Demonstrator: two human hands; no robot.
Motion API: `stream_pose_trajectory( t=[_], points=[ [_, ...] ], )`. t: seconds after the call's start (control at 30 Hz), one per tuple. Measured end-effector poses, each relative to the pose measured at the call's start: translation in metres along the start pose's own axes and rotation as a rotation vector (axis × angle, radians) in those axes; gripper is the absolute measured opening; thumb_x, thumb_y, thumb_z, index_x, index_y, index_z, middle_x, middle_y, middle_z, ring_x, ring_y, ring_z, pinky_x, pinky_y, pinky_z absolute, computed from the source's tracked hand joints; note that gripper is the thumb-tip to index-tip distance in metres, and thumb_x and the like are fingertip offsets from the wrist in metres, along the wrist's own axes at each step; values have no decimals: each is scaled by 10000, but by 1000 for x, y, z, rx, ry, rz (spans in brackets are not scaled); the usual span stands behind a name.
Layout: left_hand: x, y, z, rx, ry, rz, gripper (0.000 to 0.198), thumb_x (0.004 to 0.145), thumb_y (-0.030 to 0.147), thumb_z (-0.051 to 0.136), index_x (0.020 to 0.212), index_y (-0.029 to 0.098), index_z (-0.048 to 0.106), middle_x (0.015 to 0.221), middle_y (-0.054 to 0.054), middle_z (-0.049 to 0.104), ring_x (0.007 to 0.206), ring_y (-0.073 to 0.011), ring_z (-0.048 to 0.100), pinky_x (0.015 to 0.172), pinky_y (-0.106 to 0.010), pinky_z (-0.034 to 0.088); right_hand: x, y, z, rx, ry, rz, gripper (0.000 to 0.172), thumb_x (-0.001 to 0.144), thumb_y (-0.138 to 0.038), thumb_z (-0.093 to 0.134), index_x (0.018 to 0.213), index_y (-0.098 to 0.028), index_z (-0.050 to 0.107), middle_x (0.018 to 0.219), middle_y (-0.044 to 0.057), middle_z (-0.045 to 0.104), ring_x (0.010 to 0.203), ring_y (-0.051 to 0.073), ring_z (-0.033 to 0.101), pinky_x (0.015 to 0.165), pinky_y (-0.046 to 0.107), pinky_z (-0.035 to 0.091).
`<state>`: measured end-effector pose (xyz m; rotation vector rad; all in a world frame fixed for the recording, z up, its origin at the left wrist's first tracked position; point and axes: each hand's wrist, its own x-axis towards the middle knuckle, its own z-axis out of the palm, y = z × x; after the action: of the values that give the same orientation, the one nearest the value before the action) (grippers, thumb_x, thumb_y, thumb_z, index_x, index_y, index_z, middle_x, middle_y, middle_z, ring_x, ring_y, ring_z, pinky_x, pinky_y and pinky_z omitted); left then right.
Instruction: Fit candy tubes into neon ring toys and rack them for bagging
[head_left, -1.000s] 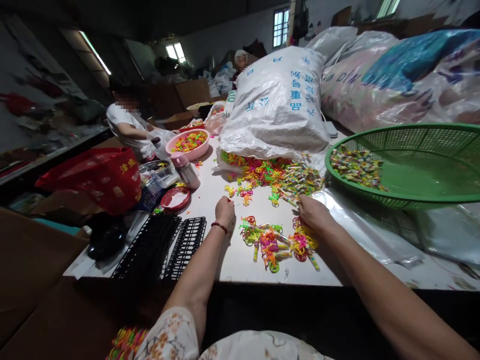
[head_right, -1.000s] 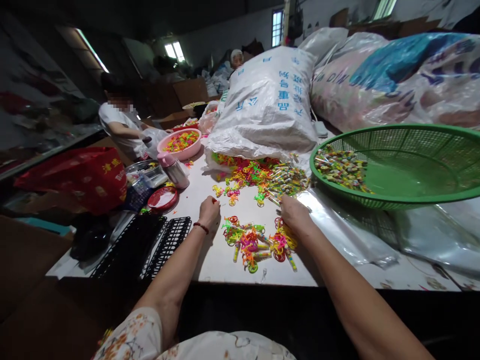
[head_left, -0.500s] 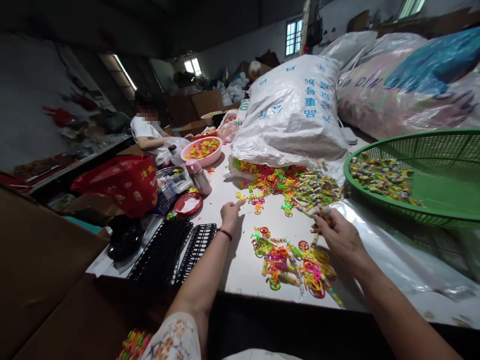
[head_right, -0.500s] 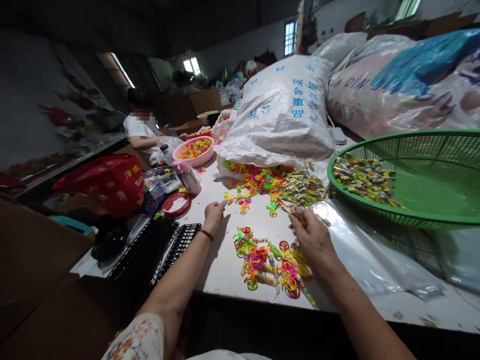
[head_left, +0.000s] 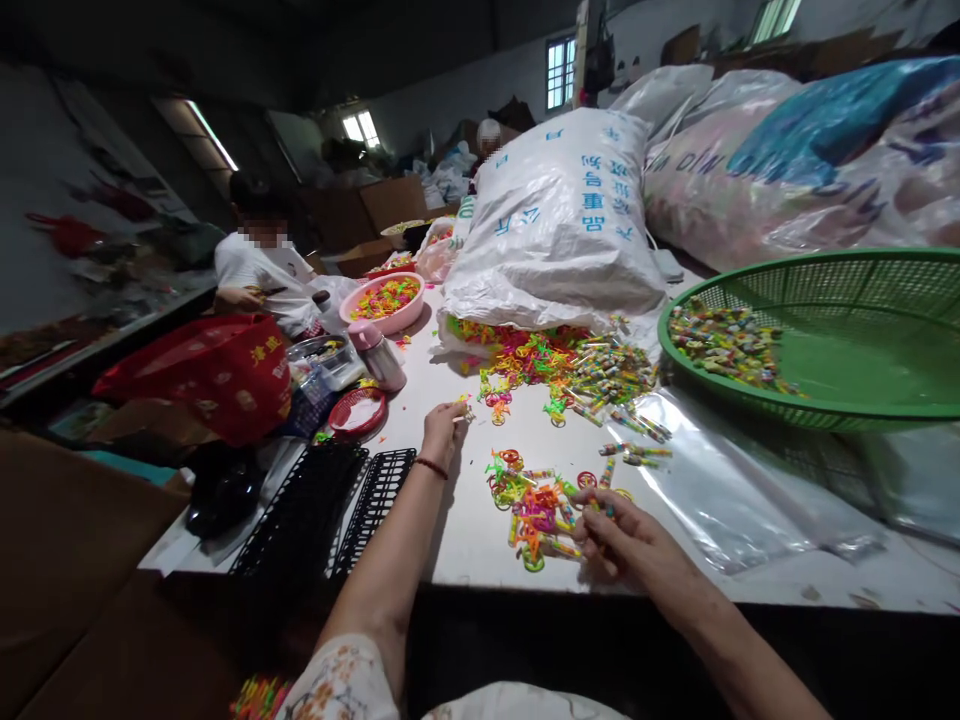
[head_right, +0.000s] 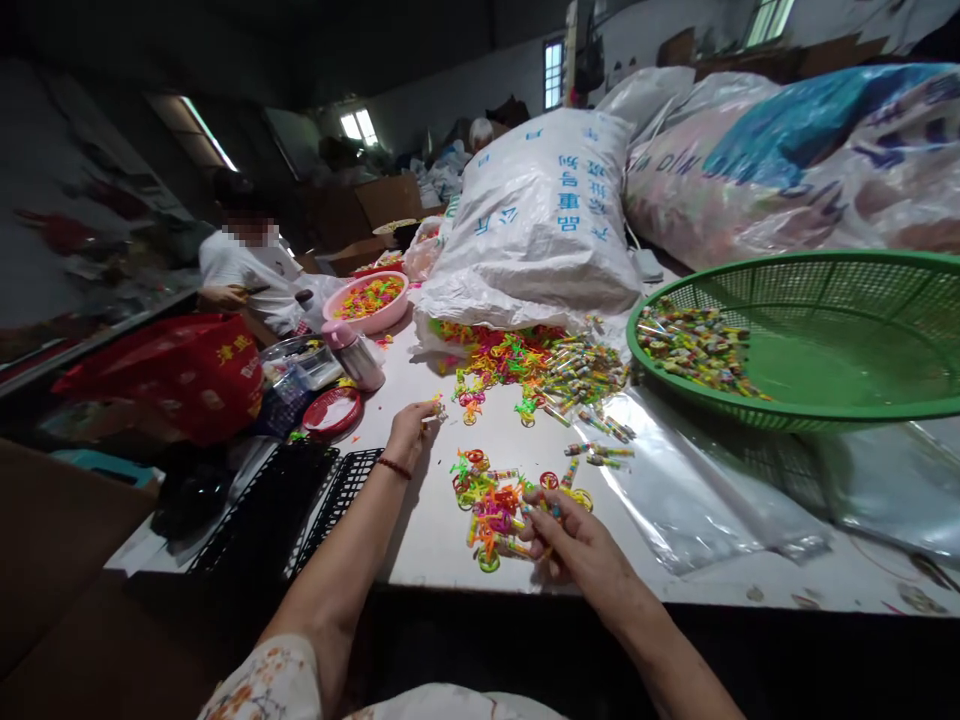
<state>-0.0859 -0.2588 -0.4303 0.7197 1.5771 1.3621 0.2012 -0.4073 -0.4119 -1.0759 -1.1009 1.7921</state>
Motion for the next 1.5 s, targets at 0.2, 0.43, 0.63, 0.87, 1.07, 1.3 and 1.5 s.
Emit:
stream_pose_trajectory(
  t=[0.2,0.43,0.63,0.87,1.07,1.3,1.5],
  points=[
    [-71,10,-30,-424,-266,-169,94,832,203,622,834,120,578,722,-11,539,460,-15,305,393,-112,249,8,-4,26,189,4,29,497,638,-534,837,853,-202,536,735,-16,613,648,102,558,549,219,519],
    [-158,4,-31,-887,-595,-535,173,917,160,440,849,85,579,738,-41,530,459,-19,345,343,-83,269,18,-9,46,207,43,-2,612,655,-494,835,1145,-223,589,642,-56,549,517,72,486,480,200,470],
    [-189,-11,-20,-761,-652,-675,144,908,181,484,835,95,573,664,-16,515,393,-3,290,308,-82,211,8,-4,47,-169,29,-205,432,751,-515,741,1032,-190,698,768,22,665,606,134,590,522,246,504],
    [-224,-21,-13,-615,-488,-382,448,785,527,718,855,117,553,651,34,484,404,12,298,323,-98,164,-18,28,48,-1057,205,-973,360,930,-205,479,1244,-191,652,901,100,715,805,218,675,701,310,547],
    [-237,-35,-17,-407,-398,-142,451,707,488,776,798,152,490,595,68,403,456,-20,319,380,-129,207,-36,44,68,-1104,105,-922,396,939,-210,450,1321,-170,547,995,108,706,876,228,665,767,334,534],
    [-250,-44,-43,-267,-321,27,442,779,568,684,830,168,505,682,41,451,545,-47,383,430,-130,287,-54,33,82,-492,157,-335,476,918,-634,424,850,-197,601,768,29,604,583,139,534,569,286,473],
    [-269,-50,-53,-346,-360,-2,476,725,578,731,824,156,532,623,54,460,475,-32,341,406,-147,226,-64,30,86,-141,62,-219,484,824,-676,573,893,-200,628,670,-14,509,560,107,469,500,231,428]
  ],
)
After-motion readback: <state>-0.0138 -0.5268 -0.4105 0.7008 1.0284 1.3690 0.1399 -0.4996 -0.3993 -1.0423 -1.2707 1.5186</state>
